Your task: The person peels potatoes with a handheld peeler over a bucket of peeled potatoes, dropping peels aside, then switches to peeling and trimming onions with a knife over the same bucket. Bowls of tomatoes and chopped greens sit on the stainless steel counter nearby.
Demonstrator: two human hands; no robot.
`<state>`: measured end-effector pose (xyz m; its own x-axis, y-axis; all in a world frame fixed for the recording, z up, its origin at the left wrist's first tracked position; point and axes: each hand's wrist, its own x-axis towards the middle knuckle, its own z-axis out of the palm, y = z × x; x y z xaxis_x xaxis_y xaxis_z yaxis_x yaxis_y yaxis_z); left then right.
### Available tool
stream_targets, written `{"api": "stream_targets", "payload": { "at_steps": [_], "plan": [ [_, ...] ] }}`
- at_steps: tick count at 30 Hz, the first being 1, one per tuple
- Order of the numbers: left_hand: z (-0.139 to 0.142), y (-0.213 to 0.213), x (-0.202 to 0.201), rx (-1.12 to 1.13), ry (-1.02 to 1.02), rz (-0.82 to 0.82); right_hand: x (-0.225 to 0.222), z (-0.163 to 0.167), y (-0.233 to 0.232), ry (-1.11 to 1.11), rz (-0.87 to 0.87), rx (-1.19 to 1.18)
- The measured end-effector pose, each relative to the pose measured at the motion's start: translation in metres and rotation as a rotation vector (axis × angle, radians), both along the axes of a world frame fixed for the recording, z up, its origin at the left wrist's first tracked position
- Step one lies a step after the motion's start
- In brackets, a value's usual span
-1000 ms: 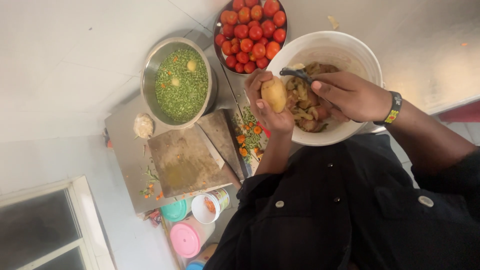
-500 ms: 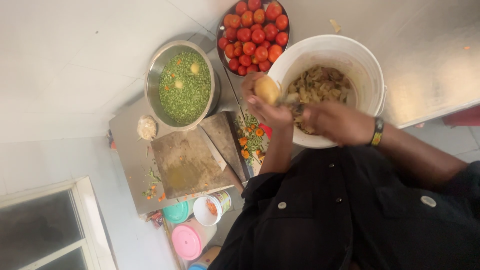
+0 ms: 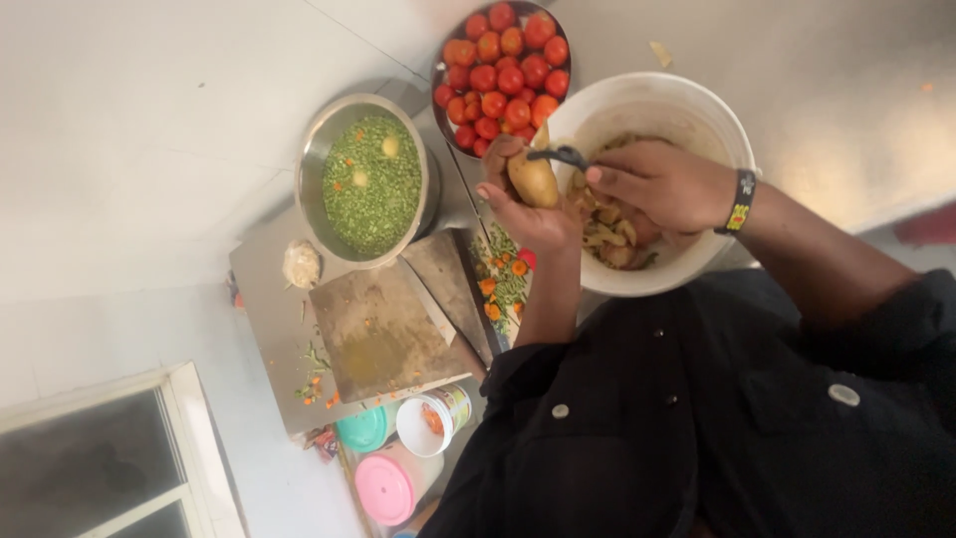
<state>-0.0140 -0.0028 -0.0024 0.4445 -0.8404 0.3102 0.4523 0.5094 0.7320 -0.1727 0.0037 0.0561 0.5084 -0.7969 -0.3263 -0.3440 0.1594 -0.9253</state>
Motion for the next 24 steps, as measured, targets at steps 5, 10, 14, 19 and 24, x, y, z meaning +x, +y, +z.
{"api": "stream_targets", "payload": {
  "at_steps": [5, 10, 14, 19, 24],
  "plan": [
    [-0.001, -0.011, 0.017, 0.060, 0.267, 0.037, 0.018, -0.017, 0.024, -0.053, 0.093, 0.080],
    [-0.005, -0.003, 0.013, 0.190, 0.500, -0.155, -0.004, -0.022, 0.022, -0.003, 0.072, 0.223],
    [-0.002, 0.000, 0.010, 0.054, 0.143, -0.051, -0.015, -0.007, 0.006, -0.029, 0.098, 0.044],
    [0.007, -0.006, 0.015, -0.052, -0.336, 0.143, -0.007, 0.023, -0.004, 0.086, -0.037, 0.255],
    [0.010, -0.010, 0.022, 0.035, -0.402, 0.245, 0.015, 0.022, 0.011, 0.038, 0.051, 0.057]
  ]
}}
